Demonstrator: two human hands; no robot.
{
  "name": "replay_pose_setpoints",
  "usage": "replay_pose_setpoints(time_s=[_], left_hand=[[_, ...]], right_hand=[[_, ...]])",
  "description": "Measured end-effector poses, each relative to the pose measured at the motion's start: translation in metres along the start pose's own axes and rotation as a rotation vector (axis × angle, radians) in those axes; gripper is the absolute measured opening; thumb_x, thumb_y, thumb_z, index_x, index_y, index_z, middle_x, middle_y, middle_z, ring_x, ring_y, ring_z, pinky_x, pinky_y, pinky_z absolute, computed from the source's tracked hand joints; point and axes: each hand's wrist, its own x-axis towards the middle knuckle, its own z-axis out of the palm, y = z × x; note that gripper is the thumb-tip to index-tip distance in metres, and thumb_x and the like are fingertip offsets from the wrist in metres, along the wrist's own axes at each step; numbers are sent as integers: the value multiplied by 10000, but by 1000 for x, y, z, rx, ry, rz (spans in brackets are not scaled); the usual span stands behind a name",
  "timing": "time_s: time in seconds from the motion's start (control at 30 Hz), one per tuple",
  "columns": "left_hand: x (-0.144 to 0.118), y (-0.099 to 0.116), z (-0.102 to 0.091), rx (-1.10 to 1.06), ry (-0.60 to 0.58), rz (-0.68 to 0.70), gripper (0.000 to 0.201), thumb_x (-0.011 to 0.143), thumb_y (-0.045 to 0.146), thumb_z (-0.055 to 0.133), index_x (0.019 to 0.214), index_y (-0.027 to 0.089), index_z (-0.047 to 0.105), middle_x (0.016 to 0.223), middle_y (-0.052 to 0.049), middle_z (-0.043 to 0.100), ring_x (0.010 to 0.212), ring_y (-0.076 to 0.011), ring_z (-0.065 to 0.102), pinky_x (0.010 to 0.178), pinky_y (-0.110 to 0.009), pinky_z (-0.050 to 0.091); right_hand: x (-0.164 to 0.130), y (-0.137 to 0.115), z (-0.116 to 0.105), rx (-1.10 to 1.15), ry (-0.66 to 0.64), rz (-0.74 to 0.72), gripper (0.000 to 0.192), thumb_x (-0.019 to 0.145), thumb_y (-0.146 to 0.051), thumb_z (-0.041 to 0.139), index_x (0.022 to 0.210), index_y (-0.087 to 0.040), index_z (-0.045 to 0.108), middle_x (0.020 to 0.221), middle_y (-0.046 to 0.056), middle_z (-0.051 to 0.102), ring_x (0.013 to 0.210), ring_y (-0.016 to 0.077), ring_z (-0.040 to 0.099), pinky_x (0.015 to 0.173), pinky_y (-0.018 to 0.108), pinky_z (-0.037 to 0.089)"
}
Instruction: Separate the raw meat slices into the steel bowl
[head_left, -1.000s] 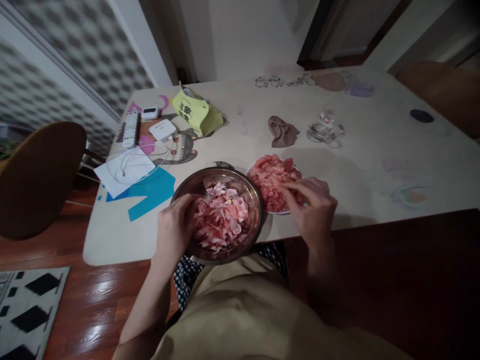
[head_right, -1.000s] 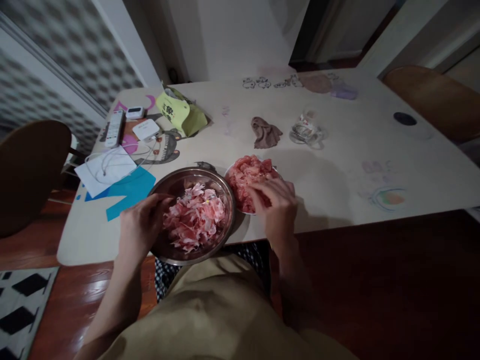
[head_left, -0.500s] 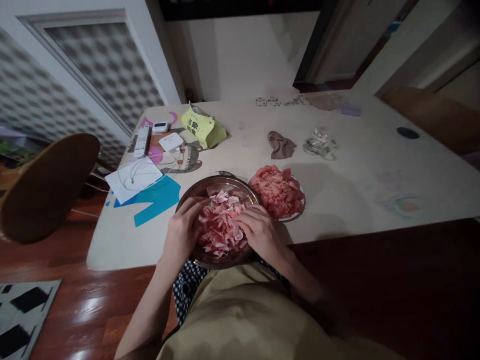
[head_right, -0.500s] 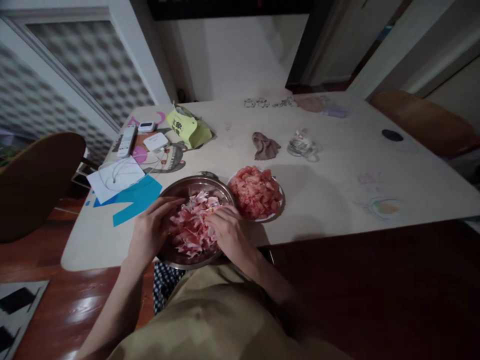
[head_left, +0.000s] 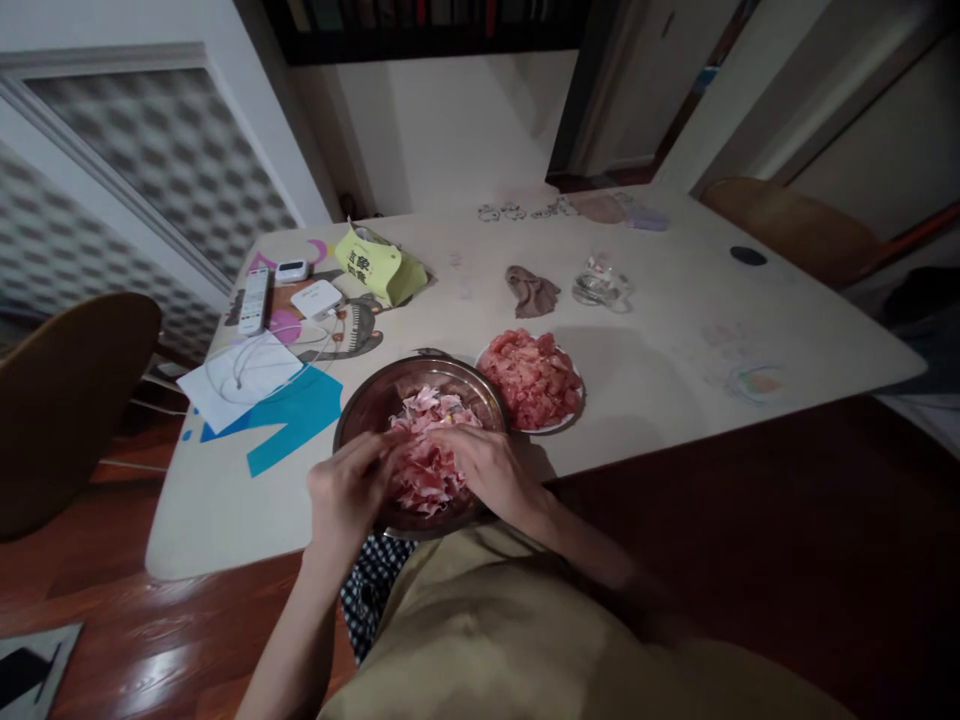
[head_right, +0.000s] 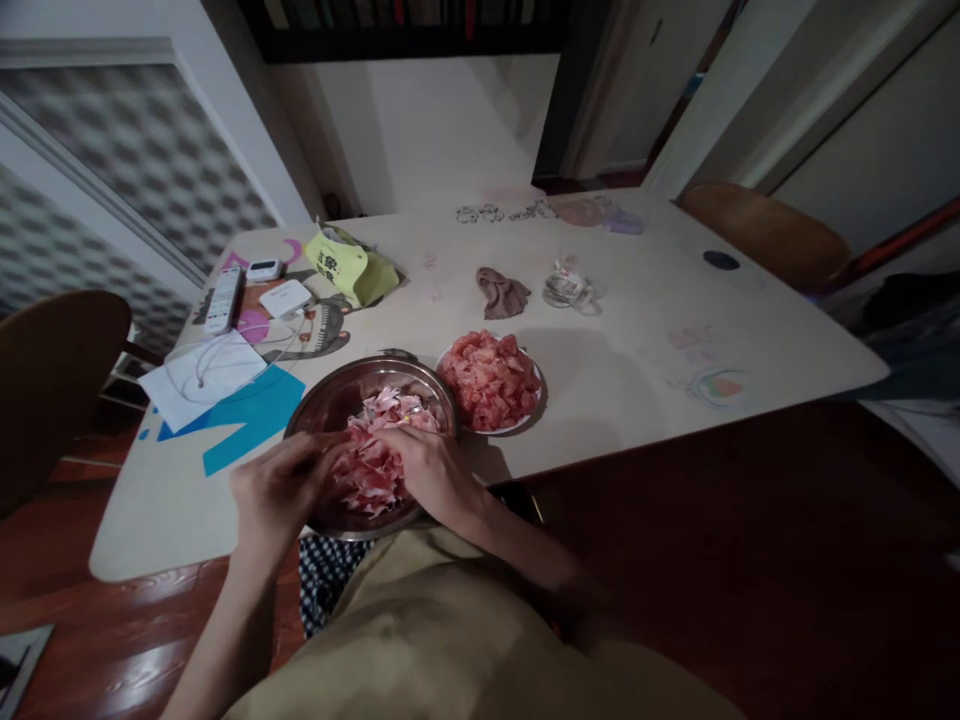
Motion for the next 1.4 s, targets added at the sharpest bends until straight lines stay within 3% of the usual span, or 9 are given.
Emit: replay_pose_setpoints(time_s=[0.1, 0.27, 0.43, 0.6, 0.73, 0.9, 1.13, 1.3, 1.4], left_hand=[[-6, 7, 1, 2, 35, 52, 97, 928, 220, 678, 871, 206, 754, 756, 5, 775, 619, -118, 717, 590, -174, 544], [-3, 17, 12, -14, -269, 322, 596, 989, 74, 450, 1560, 233, 384, 1564, -120, 491, 1465, -241, 466, 1215, -436, 408], [3, 0, 21, 209, -323, 225, 735, 975, 163, 539, 1624, 233, 203, 1646, -162, 341, 1528, -332, 350, 1237, -627, 287], [0, -24, 12, 179, -191, 70, 292, 989, 240, 548, 1245, 192, 679, 1244, -119, 737, 1109, -267, 728, 936, -373, 570], [0, -12, 7, 238, -96, -59, 237, 966, 305, 601, 803, 185, 724, 679, -28, 744, 561, -161, 692, 517, -230, 444], [7, 0, 8, 35, -182, -9, 365, 889, 81, 510, 1184, 197, 692, 1167, -92, 737, 1052, -203, 723, 851, -270, 569], [3, -7, 12, 20, -266, -72, 194, 910, 129, 584, 816, 179, 745, 758, -50, 758, 675, -176, 729, 643, -233, 543], [3, -2, 9, -31, -214, -17, 496, 885, 1, 455, 1283, 200, 675, 1364, -117, 667, 1231, -226, 672, 971, -326, 578], [0, -2, 6, -46, -178, -69, 402, 910, 56, 515, 1224, 211, 713, 1216, -97, 747, 1086, -221, 737, 933, -324, 605]], right_hand=[[3, -2, 7, 121, 61, 103, 332, 991, -138, 447, 1192, -246, 688, 1133, 50, 773, 1044, 182, 739, 999, 335, 565], [4, -10, 9, 687, 55, 278, 400, 1026, -406, 453, 1406, -315, 537, 1405, 46, 635, 1311, 183, 607, 1098, 376, 529], [-4, -34, -26, 1098, -62, 361, 508, 994, -501, 497, 1446, -268, 506, 1369, 74, 654, 1237, 187, 651, 1078, 415, 539], [-10, -40, -42, 482, 61, 182, 106, 936, -271, 628, 998, -242, 710, 1016, 12, 755, 948, 153, 705, 870, 296, 576], [-7, -14, -15, 8, 77, 152, 149, 886, -78, 598, 909, -207, 669, 780, -4, 705, 702, 147, 655, 707, 266, 536], [-5, 0, -5, -111, -30, -39, 381, 905, -65, 592, 1227, -255, 663, 1182, 62, 738, 1147, 212, 656, 1042, 385, 508], [-6, 3, -13, -191, 0, -62, 298, 887, -12, 571, 1038, -206, 739, 1007, 62, 781, 955, 206, 710, 924, 349, 550], [-6, 4, -11, -180, 12, -107, 284, 883, -15, 575, 980, -221, 745, 963, 45, 785, 912, 196, 717, 897, 340, 568], [-6, 5, -8, -158, 35, -111, 237, 898, -54, 591, 942, -228, 747, 923, 43, 785, 872, 198, 723, 861, 339, 582]])
